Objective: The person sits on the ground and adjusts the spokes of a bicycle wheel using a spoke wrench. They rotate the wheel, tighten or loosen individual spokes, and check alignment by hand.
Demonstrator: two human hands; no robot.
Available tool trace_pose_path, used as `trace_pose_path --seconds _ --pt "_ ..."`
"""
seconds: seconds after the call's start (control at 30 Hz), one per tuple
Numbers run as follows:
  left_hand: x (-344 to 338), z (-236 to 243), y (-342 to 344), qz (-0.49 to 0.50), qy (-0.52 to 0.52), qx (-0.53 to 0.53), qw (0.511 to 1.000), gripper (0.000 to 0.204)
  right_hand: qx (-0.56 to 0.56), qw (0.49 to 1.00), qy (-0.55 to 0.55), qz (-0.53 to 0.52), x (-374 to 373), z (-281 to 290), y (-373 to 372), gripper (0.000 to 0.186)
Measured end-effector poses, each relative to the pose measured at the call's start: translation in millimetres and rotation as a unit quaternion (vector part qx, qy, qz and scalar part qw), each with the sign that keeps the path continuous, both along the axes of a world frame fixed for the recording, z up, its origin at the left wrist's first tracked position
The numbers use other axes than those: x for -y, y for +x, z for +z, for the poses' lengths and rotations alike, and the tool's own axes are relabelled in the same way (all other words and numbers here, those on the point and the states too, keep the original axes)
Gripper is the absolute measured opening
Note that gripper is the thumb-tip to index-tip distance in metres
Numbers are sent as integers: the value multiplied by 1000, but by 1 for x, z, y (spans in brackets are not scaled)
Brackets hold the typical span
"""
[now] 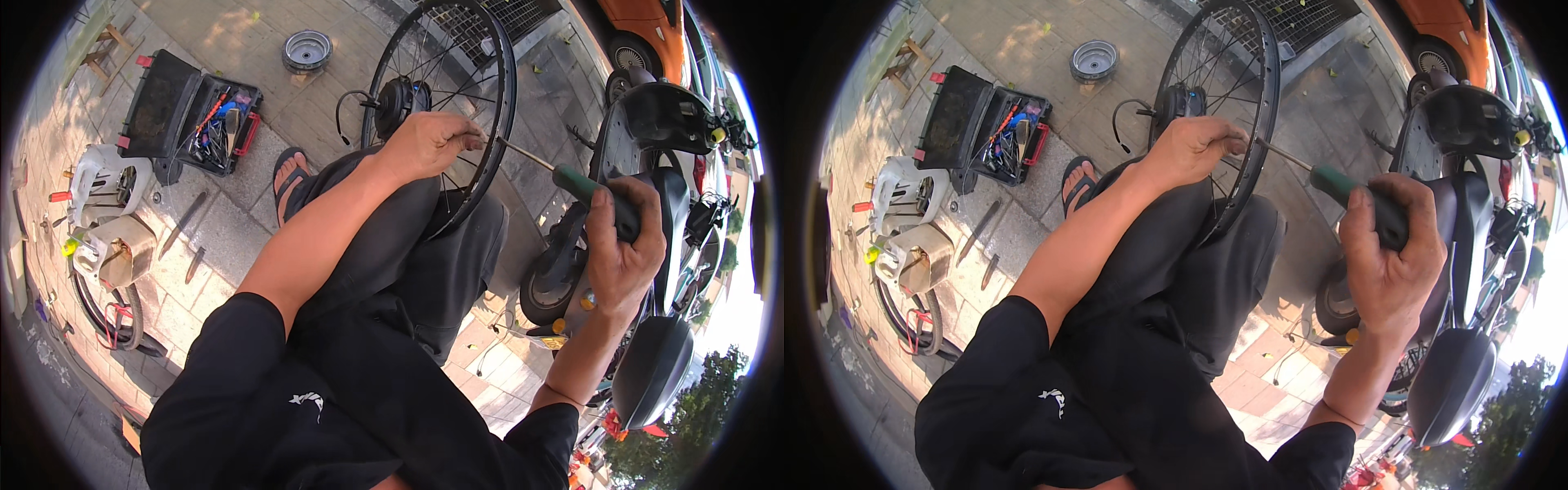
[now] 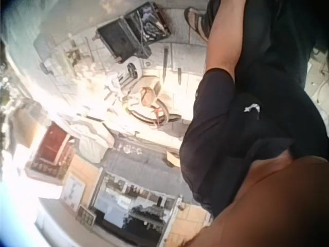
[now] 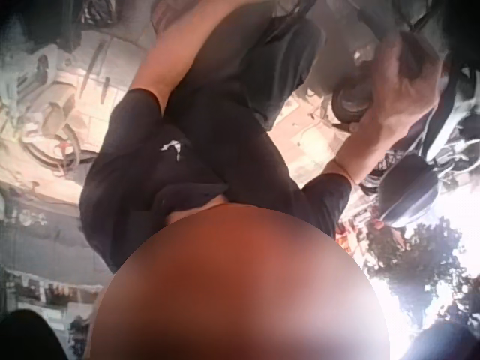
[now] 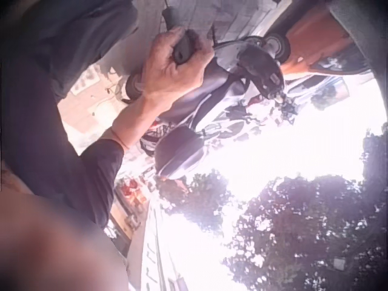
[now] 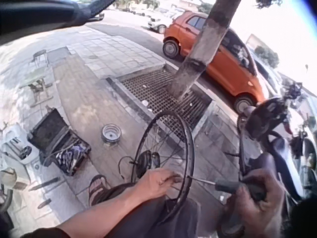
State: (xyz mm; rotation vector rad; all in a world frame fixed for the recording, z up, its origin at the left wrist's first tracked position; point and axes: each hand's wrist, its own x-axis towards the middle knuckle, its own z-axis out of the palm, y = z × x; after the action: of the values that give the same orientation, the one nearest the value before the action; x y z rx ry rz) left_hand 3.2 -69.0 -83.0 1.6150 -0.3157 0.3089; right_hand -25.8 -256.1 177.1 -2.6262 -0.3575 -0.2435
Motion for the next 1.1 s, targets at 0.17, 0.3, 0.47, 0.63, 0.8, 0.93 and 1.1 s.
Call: trace_pose_path --seconds 0.17,0.3,0.47,0.63,0.8,0.93,1.1 --pt "7 -3 -6 58 -29 -11 998 27 50 994 -86 53 -16 7 9 17" --pt "11 1 -5 64 -70 -21 995 36 33 993 -109 34 -25 16 16 17" --pt "9 2 -5 67 -16 -21 997 35 31 991 -127 41 -27 17 22 17" --pt "9 1 -3 78 2 10 997 36 34 991 -122 44 -27 18 25 17" --pt "5 6 -2 84 10 23 996 38 35 992 -117 38 -26 17 24 18" --pt "4 6 -1 84 5 33 996 38 28 993 -111 30 -26 18 24 18" --pt "6 6 1 90 23 36 995 37 32 992 -115 30 -24 17 25 18"
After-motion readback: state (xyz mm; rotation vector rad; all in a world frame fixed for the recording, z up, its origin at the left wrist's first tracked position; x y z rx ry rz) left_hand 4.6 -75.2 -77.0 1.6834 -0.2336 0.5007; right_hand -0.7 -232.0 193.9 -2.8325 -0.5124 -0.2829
